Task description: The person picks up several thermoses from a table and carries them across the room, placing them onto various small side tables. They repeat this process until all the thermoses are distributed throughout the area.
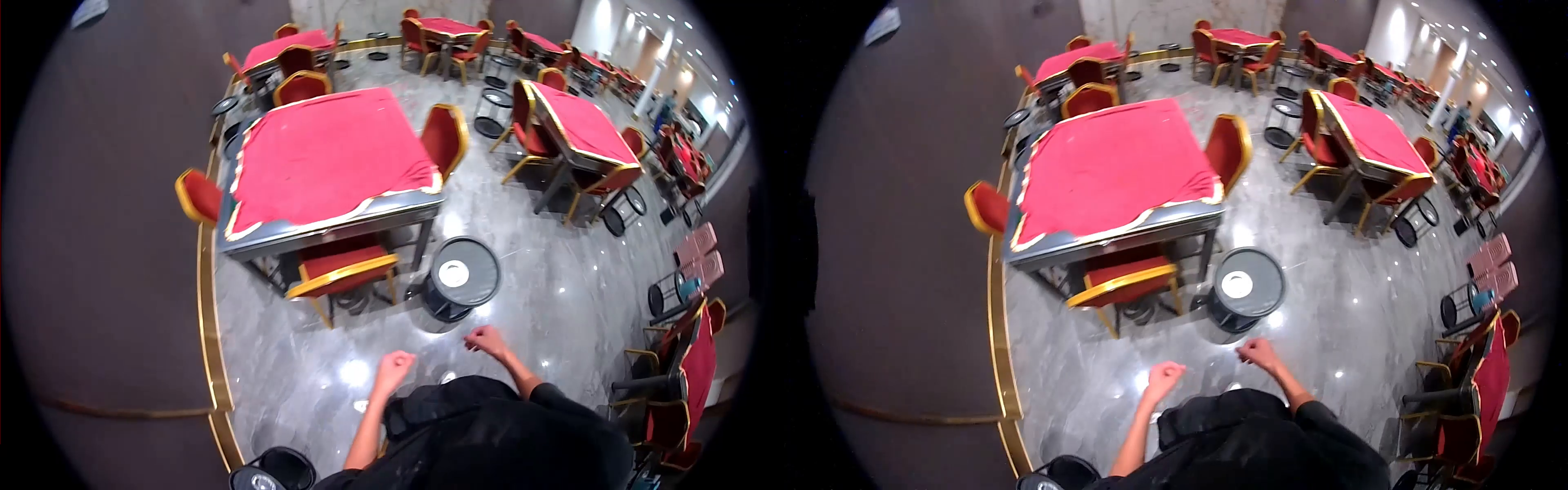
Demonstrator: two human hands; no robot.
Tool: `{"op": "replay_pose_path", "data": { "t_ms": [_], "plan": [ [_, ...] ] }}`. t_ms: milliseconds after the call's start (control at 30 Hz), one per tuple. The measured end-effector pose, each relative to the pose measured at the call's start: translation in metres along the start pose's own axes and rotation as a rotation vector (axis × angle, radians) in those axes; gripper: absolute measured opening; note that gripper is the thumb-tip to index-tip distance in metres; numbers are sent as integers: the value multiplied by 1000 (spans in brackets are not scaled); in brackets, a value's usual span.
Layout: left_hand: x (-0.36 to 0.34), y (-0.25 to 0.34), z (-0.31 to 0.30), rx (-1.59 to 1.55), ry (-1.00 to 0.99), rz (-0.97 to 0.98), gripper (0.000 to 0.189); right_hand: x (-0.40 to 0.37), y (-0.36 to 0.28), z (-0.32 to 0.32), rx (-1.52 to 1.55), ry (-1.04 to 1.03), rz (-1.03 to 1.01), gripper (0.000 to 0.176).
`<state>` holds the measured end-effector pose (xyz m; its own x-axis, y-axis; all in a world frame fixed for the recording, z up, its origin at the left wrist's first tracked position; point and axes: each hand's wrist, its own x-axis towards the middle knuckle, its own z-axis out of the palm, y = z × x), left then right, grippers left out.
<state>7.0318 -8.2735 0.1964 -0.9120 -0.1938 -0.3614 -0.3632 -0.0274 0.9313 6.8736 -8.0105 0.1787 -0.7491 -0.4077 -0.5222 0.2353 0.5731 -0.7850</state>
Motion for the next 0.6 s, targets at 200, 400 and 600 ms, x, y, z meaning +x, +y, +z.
{"op": "replay_pose_path", "data": {
  "t_ms": [200,400,600],
  "plan": [
    [101,3,94,-263,101,-197,8,-17,67,-121,197,117,-69,35],
    [121,-112,132,549,-270,-724,19,-60,88,-234,542,481,-126,36],
    [237,-73,251,860,-593,-522,18,-61,168,-355,812,801,86,31]
  ]
}}
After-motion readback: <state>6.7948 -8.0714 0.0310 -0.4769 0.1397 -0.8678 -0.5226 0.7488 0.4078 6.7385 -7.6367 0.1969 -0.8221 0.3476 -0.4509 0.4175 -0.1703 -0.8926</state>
